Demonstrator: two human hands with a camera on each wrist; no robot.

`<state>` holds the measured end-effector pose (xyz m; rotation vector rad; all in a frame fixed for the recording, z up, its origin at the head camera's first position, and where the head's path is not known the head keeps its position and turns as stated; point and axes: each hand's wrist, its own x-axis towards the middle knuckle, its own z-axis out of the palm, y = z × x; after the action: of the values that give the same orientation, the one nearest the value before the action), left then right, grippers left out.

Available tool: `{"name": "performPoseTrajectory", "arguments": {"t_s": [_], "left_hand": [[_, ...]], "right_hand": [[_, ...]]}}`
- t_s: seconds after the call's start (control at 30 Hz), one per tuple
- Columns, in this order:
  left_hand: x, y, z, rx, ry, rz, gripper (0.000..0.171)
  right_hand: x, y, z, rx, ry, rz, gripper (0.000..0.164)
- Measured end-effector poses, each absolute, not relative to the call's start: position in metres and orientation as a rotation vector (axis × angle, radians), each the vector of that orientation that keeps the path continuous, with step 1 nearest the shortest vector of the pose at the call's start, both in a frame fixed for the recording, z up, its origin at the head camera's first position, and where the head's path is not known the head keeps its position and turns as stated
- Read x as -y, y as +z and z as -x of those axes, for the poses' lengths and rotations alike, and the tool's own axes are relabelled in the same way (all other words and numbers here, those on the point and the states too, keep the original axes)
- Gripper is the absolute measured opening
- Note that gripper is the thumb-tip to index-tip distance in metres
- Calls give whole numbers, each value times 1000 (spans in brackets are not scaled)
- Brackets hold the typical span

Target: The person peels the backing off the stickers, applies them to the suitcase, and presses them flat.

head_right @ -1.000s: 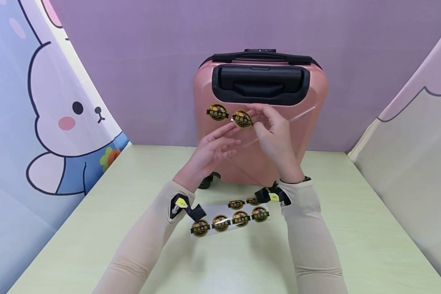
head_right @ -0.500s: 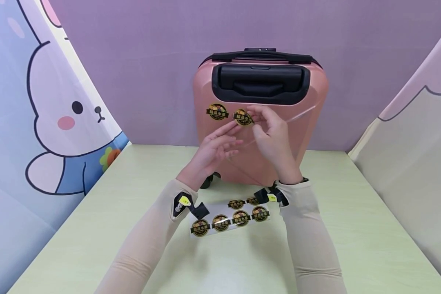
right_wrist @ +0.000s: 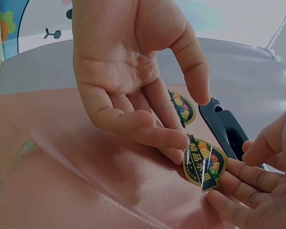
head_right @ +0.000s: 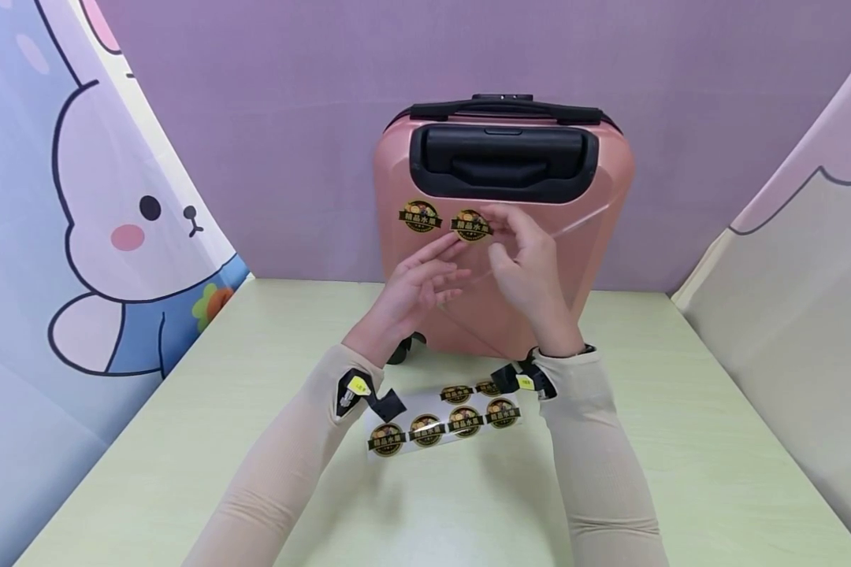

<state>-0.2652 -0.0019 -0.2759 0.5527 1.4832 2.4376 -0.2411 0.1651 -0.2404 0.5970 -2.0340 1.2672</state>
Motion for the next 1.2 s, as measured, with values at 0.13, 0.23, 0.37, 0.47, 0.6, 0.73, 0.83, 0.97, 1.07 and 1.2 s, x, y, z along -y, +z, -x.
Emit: {"name": "performPoseTrajectory", "arguments": {"t_s": [0.13, 0.23, 0.37, 0.47, 0.6, 0.73, 0.83, 0.97, 1.07, 1.2], "left_hand": [[2, -276, 265, -1488, 2435, -543, 47], [2, -275, 265, -1493, 2431, -548, 47], [2, -275, 265, -1494, 2432, -556, 47], [2, -276, 266, -1489, 2434, -557, 47], [2, -276, 266, -1487, 2435, -564, 47], [2, -275, 265, -1479, 2441, -567, 47], [2, -275, 264, -1471, 2449, -565, 47], [2, -275, 264, -1470, 2453, -568, 48], [2, -276, 264, -1470, 2452, -567, 48], [3, -277, 264, -1464, 2452, -565, 48]], "right_hand": [[-166, -242, 241, 2043, 1219, -586, 37], [-167, -243, 241, 2035, 1192, -593, 37], [-168, -244, 241, 2023, 1162, -600, 39], [-168, -245, 241, 2026, 1131, -581, 40], [-169, -245, 240, 2039, 1107, -542, 40], [-170, -244, 239, 2046, 1107, -529, 40], [-171, -245, 239, 2028, 1094, -532, 40], [-173, -247, 239, 1984, 1083, -546, 40], [-174, -248, 239, 1956, 1117, -560, 39], [-175, -249, 238, 1921, 1191, -569, 38]]}}
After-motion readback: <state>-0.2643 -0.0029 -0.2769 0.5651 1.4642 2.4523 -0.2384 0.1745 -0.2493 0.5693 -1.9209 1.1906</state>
